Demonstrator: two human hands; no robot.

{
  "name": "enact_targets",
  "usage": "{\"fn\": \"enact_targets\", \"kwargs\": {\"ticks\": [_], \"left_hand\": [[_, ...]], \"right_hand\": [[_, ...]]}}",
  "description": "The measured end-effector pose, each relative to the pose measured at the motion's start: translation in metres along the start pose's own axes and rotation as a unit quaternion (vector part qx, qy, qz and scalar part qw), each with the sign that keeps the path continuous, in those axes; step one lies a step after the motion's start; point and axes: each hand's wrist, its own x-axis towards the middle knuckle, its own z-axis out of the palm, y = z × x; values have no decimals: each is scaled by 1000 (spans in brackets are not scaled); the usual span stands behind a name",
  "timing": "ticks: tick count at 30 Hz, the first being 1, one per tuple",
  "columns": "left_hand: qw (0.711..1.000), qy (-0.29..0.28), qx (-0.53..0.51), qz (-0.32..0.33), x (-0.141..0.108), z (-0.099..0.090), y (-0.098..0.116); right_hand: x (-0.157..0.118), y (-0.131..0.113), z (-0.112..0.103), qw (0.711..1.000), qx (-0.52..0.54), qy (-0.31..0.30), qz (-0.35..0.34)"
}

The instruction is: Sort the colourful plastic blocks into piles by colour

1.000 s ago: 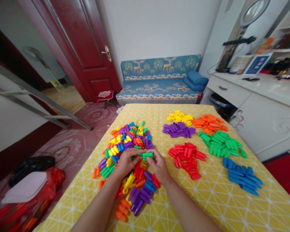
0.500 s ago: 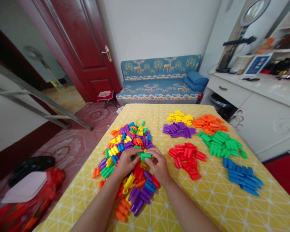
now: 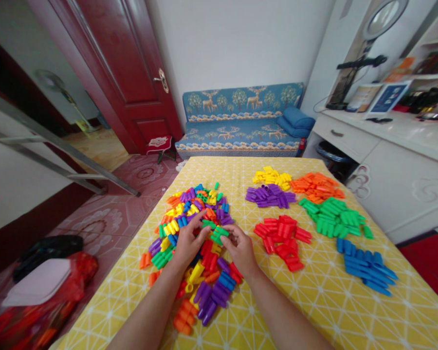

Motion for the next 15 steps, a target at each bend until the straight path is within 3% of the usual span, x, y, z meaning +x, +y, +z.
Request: {"fn": "enact_targets", "kwargs": {"ticks": [5, 10, 15], "left_hand": [[996, -19, -85, 24, 0, 2, -4], [993, -90, -4, 78, -2, -2, 0], [991, -99, -4, 95, -1, -4, 3]], "right_hand": [[0, -4, 1, 1000, 1, 4, -9], [1, -6, 1, 1000, -5, 5, -29], [0, -1, 0, 1000, -3, -10, -18]]}}
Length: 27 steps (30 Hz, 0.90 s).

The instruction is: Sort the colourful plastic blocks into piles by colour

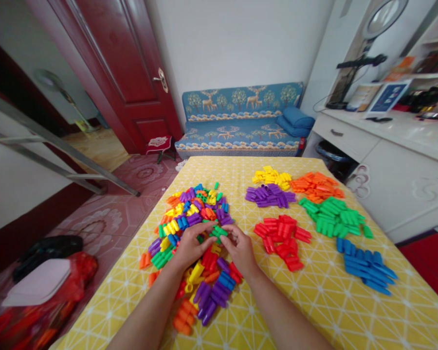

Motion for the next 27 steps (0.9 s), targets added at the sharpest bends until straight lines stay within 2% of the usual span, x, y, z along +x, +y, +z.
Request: {"fn": "enact_targets", "kwargs": {"ticks": [5, 11, 18, 27], "left_hand": [[1000, -1, -8, 7, 0, 1, 0], [999, 35, -13, 5, 0, 2, 0], [998, 55, -36, 15, 2, 1, 1], [998, 52, -34, 9, 2, 0, 3]], "right_hand": [[0, 2, -1, 1000, -22, -8, -5], [1, -2, -3, 995, -91, 22, -26], [1, -2, 0, 997, -70, -11, 10], [-1, -5, 3, 993, -112, -43, 7]]}}
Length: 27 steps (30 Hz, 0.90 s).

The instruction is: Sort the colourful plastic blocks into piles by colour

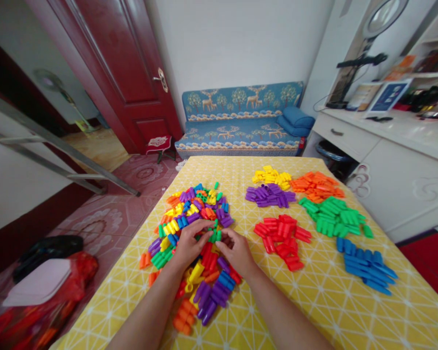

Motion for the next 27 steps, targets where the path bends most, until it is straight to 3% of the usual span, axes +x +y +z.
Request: {"fn": "enact_targets", "kwargs": {"ticks": [8, 27], "left_hand": [[999, -43, 27, -8, -1, 1, -6], [999, -36, 33, -11, 0, 2, -6]], "right_hand": [[-1, -5, -2, 1000, 19, 22, 1], [-5, -3, -5, 998, 25, 61, -12]]}}
